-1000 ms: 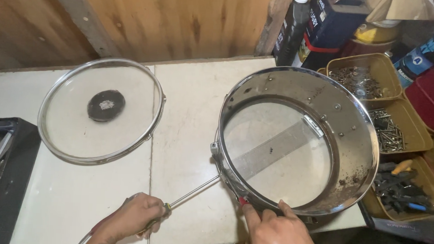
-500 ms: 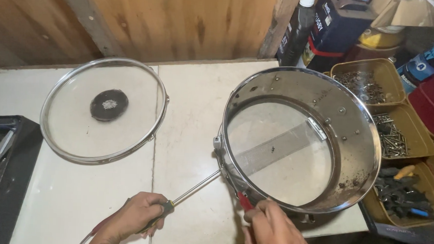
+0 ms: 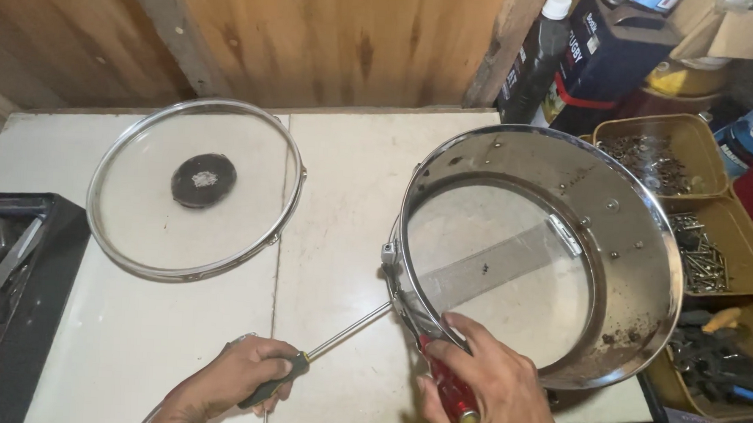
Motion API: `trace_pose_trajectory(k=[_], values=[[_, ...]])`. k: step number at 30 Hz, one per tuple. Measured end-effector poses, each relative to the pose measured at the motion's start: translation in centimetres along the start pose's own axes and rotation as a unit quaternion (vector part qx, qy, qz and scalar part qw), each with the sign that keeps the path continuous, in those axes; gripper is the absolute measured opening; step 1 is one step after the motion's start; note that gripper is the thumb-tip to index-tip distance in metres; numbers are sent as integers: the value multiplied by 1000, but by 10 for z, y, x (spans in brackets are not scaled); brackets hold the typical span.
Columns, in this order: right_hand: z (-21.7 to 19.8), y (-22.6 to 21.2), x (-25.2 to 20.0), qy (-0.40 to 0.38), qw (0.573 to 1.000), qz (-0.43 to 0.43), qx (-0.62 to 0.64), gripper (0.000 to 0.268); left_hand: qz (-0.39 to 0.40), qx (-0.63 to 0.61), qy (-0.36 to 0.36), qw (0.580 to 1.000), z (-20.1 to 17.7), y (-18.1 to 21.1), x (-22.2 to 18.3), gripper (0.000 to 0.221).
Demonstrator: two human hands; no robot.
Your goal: Adjusting the snare wires on a snare drum using a screwdriver and pliers
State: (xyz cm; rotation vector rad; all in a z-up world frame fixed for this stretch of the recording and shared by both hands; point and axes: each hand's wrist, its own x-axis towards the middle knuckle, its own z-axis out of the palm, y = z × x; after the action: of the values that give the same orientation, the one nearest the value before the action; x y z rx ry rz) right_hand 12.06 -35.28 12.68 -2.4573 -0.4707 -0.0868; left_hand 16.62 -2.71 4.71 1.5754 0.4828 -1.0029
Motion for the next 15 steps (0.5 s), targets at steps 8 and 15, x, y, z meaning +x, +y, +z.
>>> trace_pose_trajectory(k=[8,15], values=[[15,9,-6,123,985,-89,-78,28,40,-44,-49,997,-10,-19,8,28],[17,15,-8,131,982,-96,-95,29,45,-2,-18,999,-1,-7,4,30]])
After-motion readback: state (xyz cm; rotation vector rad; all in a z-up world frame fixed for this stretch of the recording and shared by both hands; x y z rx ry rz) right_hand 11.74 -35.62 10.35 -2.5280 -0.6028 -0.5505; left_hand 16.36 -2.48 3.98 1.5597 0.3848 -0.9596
